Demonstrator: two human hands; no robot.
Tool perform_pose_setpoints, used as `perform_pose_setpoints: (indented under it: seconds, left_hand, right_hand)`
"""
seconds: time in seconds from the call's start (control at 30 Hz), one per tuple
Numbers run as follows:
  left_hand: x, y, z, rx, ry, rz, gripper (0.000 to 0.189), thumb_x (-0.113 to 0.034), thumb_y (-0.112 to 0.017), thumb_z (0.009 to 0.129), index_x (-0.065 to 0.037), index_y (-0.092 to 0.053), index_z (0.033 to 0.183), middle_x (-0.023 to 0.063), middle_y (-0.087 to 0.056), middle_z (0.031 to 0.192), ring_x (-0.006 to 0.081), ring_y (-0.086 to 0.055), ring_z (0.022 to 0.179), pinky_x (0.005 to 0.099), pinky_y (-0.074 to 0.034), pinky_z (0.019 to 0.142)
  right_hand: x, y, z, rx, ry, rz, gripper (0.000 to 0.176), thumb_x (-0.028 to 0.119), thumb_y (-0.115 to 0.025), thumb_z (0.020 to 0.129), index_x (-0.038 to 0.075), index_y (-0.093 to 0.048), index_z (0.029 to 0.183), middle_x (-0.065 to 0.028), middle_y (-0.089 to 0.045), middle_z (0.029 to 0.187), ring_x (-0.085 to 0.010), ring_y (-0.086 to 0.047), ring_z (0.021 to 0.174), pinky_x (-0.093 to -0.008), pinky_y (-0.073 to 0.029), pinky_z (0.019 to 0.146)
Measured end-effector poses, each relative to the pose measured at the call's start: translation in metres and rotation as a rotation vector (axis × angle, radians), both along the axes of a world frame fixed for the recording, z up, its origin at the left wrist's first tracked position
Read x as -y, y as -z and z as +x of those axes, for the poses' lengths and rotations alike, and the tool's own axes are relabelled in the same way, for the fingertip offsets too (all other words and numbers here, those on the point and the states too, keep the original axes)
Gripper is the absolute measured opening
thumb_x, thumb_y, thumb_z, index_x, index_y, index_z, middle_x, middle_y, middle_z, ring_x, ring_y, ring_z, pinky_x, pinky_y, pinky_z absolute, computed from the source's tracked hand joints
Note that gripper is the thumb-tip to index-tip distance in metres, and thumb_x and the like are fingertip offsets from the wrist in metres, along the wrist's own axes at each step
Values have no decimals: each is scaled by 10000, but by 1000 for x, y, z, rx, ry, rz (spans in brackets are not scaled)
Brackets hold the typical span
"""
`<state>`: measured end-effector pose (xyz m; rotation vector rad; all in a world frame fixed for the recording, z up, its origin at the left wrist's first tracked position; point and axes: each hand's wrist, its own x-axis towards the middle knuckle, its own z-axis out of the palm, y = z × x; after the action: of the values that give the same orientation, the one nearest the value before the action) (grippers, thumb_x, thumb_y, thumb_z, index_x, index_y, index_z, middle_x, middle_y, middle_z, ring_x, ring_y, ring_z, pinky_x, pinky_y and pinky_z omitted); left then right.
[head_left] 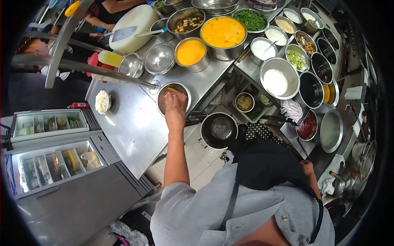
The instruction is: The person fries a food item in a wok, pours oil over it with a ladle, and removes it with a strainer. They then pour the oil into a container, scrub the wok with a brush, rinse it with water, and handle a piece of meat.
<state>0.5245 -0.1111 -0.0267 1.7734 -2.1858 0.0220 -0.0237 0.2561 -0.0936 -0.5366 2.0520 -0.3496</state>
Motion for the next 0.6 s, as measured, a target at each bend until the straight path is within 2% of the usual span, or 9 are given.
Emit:
perform_pose_setpoints:
  seconds: [0.07, 0.13, 0.17, 0.23, 0.33, 0.4, 0.47, 0.5, 0.6]
  left_hand:
    - [-6, -17, -4, -19, -1, 28, 538, -119, -567, 788, 99, -390, 1247, 257, -378, 1323, 387, -391, 1214, 365, -297, 1038]
    - [-5, -43, -15, -333, -38, 173, 518, -116, -554, 802, 92, -394, 1248, 251, -367, 1335, 381, -378, 1226, 371, -307, 1032]
    - [1, -22, -10, -114, -50, -45, 509, -129, -547, 816, 79, -395, 1254, 236, -359, 1347, 376, -381, 1224, 367, -330, 1015]
    - [2, -8, -6, -81, -19, -19, 503, -145, -542, 823, 74, -402, 1253, 232, -367, 1342, 374, -384, 1222, 366, -338, 1009]
    - [-5, -22, -20, -26, -6, 77, 468, -177, -517, 843, 72, -432, 1229, 233, -391, 1324, 371, -401, 1208, 375, -353, 994]
    - [-21, -43, -34, -90, -114, 276, 452, -199, -502, 854, 73, -450, 1211, 230, -395, 1322, 362, -410, 1201, 378, -360, 985]
    - [-24, -32, -44, -73, -113, 204, 451, -212, -509, 850, 69, -464, 1199, 241, -431, 1288, 360, -451, 1163, 380, -388, 957]
    - [-22, -22, -49, -44, -204, 119, 445, -212, -508, 850, 68, -470, 1194, 249, -454, 1259, 362, -469, 1144, 381, -401, 944]
    - [-14, 4, -41, 36, -311, -78, 432, -205, -489, 851, 67, -480, 1187, 272, -501, 1192, 375, -506, 1097, 385, -430, 911]
  right_hand:
    - [2, 16, -12, 41, 93, -27, 105, 126, -583, 804, 37, -605, 855, -14, -523, 601, -110, -469, 487, -266, -346, 404]
    - [4, 21, -17, 116, 81, 9, 99, 123, -587, 808, 35, -605, 851, -11, -513, 591, -107, -445, 463, -261, -332, 386]
    - [7, 18, -11, 77, 86, 7, 107, 126, -591, 805, 33, -605, 856, -9, -508, 584, -111, -443, 459, -263, -329, 385]
    - [11, 1, 6, 38, 91, 2, 114, 129, -596, 802, 31, -605, 861, -8, -504, 577, -114, -440, 455, -264, -326, 385]
    - [3, -7, 10, -17, 52, 68, 116, 136, -600, 800, 25, -608, 832, -14, -522, 586, -118, -461, 473, -268, -353, 413]
    - [-38, 44, -15, 51, 41, -117, 135, 145, -601, 802, 12, -629, 800, -36, -567, 627, -124, -511, 522, -261, -396, 467]
    - [-114, 140, -56, -44, -131, -249, 143, 132, -611, 790, -8, -637, 775, -45, -590, 660, -130, -539, 564, -260, -415, 501]
    - [-148, 183, -73, -99, -213, -315, 148, 125, -616, 785, -19, -641, 763, -49, -602, 676, -133, -552, 586, -259, -424, 517]
    - [-178, 213, -84, 46, -137, -335, 140, 118, -622, 776, -19, -641, 754, -49, -604, 681, -136, -557, 595, -264, -428, 524]
